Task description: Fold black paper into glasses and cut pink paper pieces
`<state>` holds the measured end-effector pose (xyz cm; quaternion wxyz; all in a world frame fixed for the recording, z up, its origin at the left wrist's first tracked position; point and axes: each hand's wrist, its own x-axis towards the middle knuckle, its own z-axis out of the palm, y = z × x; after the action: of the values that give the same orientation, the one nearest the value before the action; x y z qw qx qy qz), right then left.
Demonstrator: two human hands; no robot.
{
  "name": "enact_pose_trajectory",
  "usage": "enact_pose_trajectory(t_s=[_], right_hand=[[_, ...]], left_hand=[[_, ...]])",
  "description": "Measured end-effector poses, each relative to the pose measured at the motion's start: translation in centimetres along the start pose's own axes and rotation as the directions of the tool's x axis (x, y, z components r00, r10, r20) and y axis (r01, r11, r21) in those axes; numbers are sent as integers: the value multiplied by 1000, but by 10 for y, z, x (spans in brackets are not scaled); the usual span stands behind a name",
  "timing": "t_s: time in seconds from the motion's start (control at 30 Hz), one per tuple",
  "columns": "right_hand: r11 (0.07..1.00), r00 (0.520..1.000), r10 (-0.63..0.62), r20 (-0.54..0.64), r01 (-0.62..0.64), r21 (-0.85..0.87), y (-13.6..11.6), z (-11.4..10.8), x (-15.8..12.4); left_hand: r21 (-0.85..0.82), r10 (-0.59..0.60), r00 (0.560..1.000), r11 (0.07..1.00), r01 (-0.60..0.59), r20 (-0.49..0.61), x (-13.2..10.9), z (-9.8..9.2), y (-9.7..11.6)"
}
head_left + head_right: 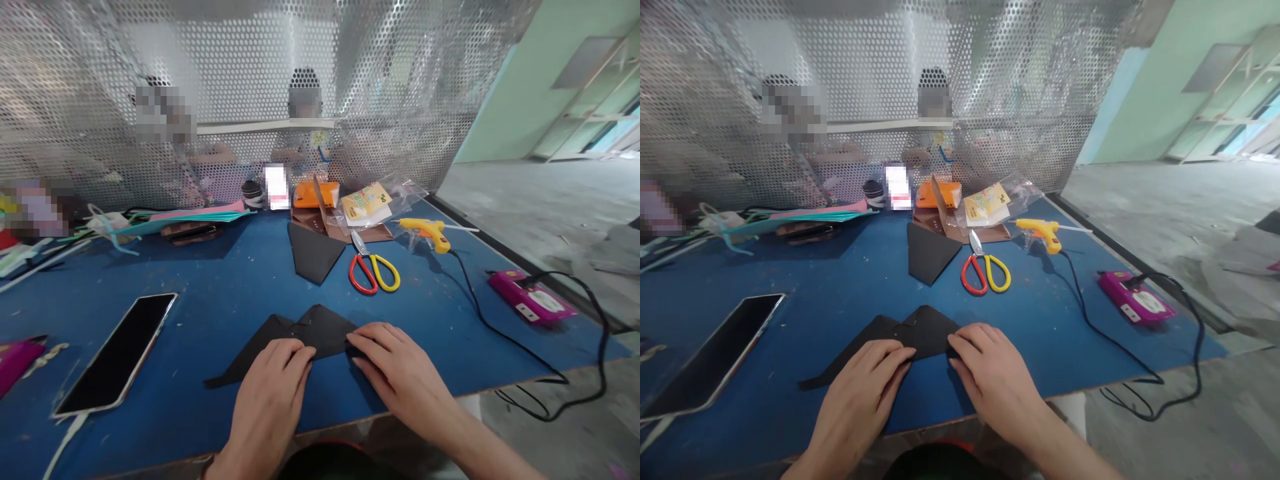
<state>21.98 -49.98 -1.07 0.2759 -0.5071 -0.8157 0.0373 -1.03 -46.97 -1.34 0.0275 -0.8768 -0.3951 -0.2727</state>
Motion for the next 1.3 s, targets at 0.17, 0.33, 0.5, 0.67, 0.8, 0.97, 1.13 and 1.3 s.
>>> enact_pose_trajectory(t_s=[0.17, 0.33, 0.5, 0.67, 0.8, 0.97, 1.13, 1.3], right_hand=[[994, 994, 107, -37, -108, -25, 22, -9, 63], [966, 971, 237, -28, -239, -98, 68, 15, 176], [924, 928, 371, -35, -372, -86, 93, 55, 237], [907, 891, 417, -180, -420, 25, 103, 72, 247], [928, 860, 372, -348, -332, 171, 108, 69, 239], [910, 796, 366, -482, -197, 365, 107, 64, 199], [842, 713, 449, -539, -136, 522, 110, 61, 165], [792, 656, 522, -545, -137, 595, 116, 59, 160]], left_hand=[[27, 28, 999, 999, -28, 17, 0, 0, 4], [54, 29, 999, 998, -30, 27, -3, 0, 6], [29, 0, 998, 1000, -2, 61, -5, -2, 7], [-28, -24, 994, 999, 27, 107, -7, -3, 8], [-31, -30, 994, 999, 34, 108, -9, -1, 8], [-29, -2, 999, 1000, 3, 51, -11, 2, 7], [8, 26, 998, 1000, -26, 52, -11, 5, 4], [31, 30, 998, 999, -31, 50, -14, 6, 1]])
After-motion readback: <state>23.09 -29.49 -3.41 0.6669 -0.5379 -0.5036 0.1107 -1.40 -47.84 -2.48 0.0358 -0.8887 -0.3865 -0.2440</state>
